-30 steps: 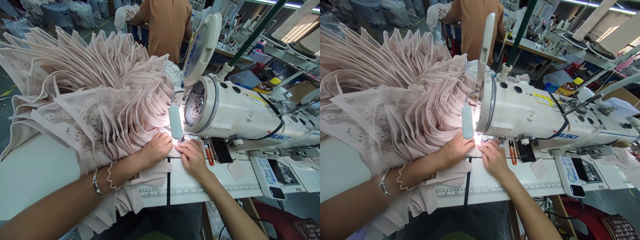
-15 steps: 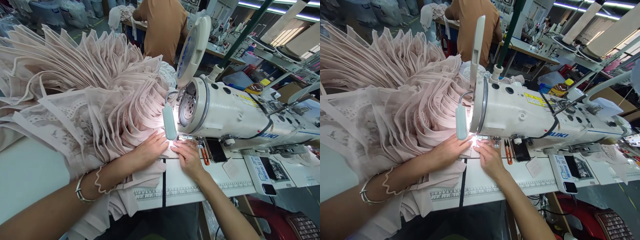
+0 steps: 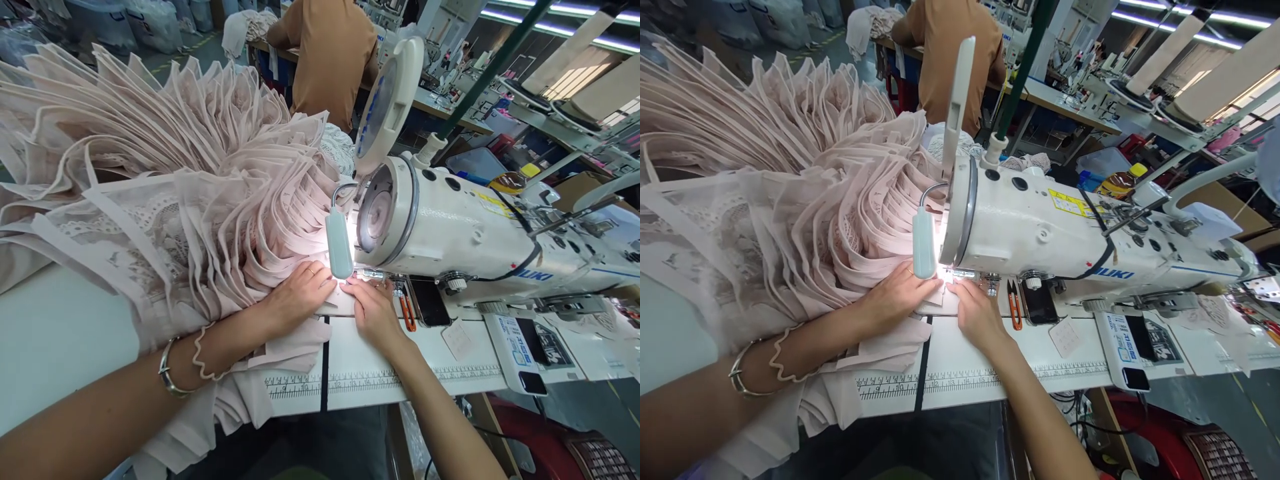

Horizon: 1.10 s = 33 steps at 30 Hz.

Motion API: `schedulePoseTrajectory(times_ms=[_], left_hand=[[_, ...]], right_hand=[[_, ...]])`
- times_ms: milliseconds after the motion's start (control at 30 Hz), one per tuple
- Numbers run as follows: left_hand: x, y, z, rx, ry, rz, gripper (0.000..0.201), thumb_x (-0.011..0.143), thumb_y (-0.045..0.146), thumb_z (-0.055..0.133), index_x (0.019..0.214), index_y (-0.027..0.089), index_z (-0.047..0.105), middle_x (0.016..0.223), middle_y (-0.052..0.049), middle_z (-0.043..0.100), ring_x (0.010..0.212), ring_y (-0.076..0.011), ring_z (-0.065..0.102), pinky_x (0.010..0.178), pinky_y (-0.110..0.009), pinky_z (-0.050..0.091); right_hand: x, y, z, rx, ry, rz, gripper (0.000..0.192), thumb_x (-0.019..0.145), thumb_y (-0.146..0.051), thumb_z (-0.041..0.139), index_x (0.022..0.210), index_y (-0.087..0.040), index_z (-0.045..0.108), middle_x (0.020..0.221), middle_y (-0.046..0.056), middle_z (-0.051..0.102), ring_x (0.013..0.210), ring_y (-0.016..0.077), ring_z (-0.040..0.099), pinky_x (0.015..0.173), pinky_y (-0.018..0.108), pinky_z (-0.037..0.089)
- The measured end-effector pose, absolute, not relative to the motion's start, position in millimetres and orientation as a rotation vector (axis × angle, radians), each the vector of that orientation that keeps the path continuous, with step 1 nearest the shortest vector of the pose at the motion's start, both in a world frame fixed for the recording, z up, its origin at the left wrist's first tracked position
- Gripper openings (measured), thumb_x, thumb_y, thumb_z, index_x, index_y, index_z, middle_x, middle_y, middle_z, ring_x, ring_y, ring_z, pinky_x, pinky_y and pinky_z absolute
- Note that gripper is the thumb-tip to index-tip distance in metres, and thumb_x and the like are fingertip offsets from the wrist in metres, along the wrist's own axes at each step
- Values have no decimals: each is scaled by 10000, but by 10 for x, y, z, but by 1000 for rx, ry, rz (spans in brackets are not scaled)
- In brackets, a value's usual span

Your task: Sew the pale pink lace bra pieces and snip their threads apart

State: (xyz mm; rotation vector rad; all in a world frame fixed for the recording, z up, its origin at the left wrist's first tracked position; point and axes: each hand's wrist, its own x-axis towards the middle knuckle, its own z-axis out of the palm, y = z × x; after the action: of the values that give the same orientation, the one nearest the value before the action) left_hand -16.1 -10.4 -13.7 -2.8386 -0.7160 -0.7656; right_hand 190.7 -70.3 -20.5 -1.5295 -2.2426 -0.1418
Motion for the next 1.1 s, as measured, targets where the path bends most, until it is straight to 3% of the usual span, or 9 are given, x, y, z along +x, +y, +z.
schedulePoseTrajectory(times_ms=[133, 467, 600, 767, 900, 1100], left_hand=[[-186, -115, -146, -2774, -602, -770, 279, 964, 64, 388, 762, 154, 557, 771, -33, 564, 737, -166, 478, 723, -299, 372], [-189, -130, -138, -2731, -643, -787, 295, 964, 75, 398, 720, 161, 539, 742, -33, 574, 718, -169, 485, 718, -307, 346], [-189, -120, -135, -2747, -671, -787, 269, 966, 95, 426, 727, 161, 530, 745, -38, 572, 737, -176, 503, 723, -308, 342], [-186, -119, -129, -2776, -713, -719, 253, 956, 70, 412, 743, 176, 499, 734, -23, 577, 698, -175, 511, 723, -311, 352], [-187, -220, -109, -2766, -866, -556, 196, 890, 20, 455, 775, 176, 486, 703, -26, 586, 644, -185, 547, 684, -316, 374], [-115, -237, -86, -2671, -1252, -389, 168, 839, 2, 475, 896, 148, 535, 762, -95, 655, 683, -222, 628, 599, -308, 391]], right_hand=[[1918, -672, -203, -1541, -2286, -125, 468, 845, -36, 366, 1165, -209, 660, 1167, 63, 692, 1037, 201, 624, 848, 337, 487], [1949, -618, -255, -1627, -2400, -232, 598, 826, 13, 312, 1309, -216, 580, 1119, 74, 696, 955, 231, 608, 858, 387, 468], [1935, -617, -229, -1648, -2435, -222, 555, 858, 3, 313, 1317, -189, 558, 1062, 90, 698, 949, 237, 606, 827, 369, 453], [1915, -625, -197, -1675, -2421, -185, 516, 870, -6, 295, 1277, -172, 565, 916, 87, 691, 857, 232, 601, 807, 367, 438], [1883, -597, -184, -1740, -2342, -217, 547, 808, 6, 330, 1257, -195, 570, 963, 100, 692, 900, 258, 592, 862, 406, 410], [1901, -468, -137, -1786, -2240, -242, 328, 858, -75, 393, 980, -238, 651, 851, 107, 681, 876, 279, 579, 839, 418, 405]])
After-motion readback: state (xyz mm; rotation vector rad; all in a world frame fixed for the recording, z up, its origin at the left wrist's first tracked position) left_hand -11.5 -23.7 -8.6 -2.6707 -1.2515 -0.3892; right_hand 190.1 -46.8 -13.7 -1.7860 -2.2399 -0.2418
